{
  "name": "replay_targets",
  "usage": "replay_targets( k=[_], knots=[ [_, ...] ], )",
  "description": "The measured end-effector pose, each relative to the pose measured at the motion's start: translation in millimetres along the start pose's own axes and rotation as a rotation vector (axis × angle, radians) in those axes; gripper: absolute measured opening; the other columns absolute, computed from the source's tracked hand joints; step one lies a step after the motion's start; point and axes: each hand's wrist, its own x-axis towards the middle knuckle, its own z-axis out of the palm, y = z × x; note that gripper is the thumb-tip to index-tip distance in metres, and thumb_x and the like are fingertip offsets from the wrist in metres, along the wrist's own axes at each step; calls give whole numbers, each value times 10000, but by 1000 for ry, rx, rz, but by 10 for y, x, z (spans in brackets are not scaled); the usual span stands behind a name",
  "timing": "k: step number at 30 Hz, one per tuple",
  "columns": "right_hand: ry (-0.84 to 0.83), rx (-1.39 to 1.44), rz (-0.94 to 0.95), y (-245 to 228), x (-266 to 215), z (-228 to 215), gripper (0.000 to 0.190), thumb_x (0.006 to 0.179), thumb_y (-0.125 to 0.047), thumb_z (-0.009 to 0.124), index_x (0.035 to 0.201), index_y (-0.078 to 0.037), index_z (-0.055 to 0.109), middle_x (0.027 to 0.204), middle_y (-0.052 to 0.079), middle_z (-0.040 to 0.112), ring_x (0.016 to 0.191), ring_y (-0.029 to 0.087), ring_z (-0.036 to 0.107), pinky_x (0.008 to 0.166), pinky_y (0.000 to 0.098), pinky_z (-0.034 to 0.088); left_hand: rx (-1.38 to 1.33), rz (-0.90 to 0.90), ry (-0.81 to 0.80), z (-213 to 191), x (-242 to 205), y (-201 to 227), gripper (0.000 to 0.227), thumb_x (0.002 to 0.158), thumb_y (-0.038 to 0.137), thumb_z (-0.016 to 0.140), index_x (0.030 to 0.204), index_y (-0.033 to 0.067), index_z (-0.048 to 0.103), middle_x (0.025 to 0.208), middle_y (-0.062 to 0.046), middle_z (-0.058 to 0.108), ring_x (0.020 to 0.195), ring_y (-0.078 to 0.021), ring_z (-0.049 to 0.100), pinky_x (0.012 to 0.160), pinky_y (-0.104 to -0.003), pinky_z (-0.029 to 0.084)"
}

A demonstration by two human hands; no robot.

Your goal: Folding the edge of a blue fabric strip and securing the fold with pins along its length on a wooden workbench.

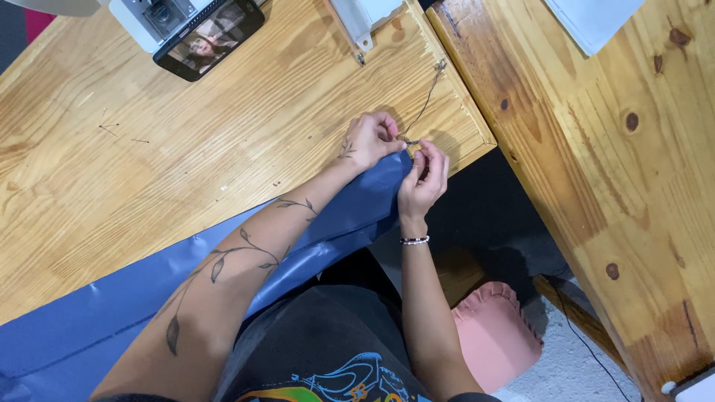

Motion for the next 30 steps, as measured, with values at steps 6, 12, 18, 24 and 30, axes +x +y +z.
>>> replay_targets(
  k=[6,12,18,24,30],
  knots=[
    [-29,-54,-16,175,-40,25,114,1021,-32,596,1002,-69,703,954,83,598,887,333,680,796,434,558,-81,-61,-159,22,253,-240,225,794,300,805,1014,289,758,857,63,801,911,-89,757,938,-238,523],
    [-84,-128,-63,154,-33,36,110,1021,-68,621,998,-104,722,1028,96,585,929,359,684,833,456,566,-132,-77,-101,-2,88,-254,306,695,284,857,982,292,753,823,106,791,861,-62,759,906,-216,525],
    [-112,-170,-70,291,-80,98,146,1031,-70,594,993,-137,718,1028,82,575,926,347,686,827,443,578,-146,-69,-7,62,48,-267,253,717,265,828,957,274,745,821,85,777,865,-85,759,878,-233,539],
    [-123,-193,-79,299,-92,109,170,1020,-35,596,984,-149,717,1006,76,564,911,338,677,830,438,572,-179,-68,19,30,-19,-219,293,688,254,848,951,282,721,824,92,783,849,-81,765,880,-220,533],
    [-129,-238,-88,326,-103,109,174,1014,-28,593,983,-153,710,1006,71,570,925,335,674,835,434,573,-125,-23,31,17,-80,-92,249,723,210,830,943,258,722,826,69,779,833,-97,772,846,-220,556]
  ],
)
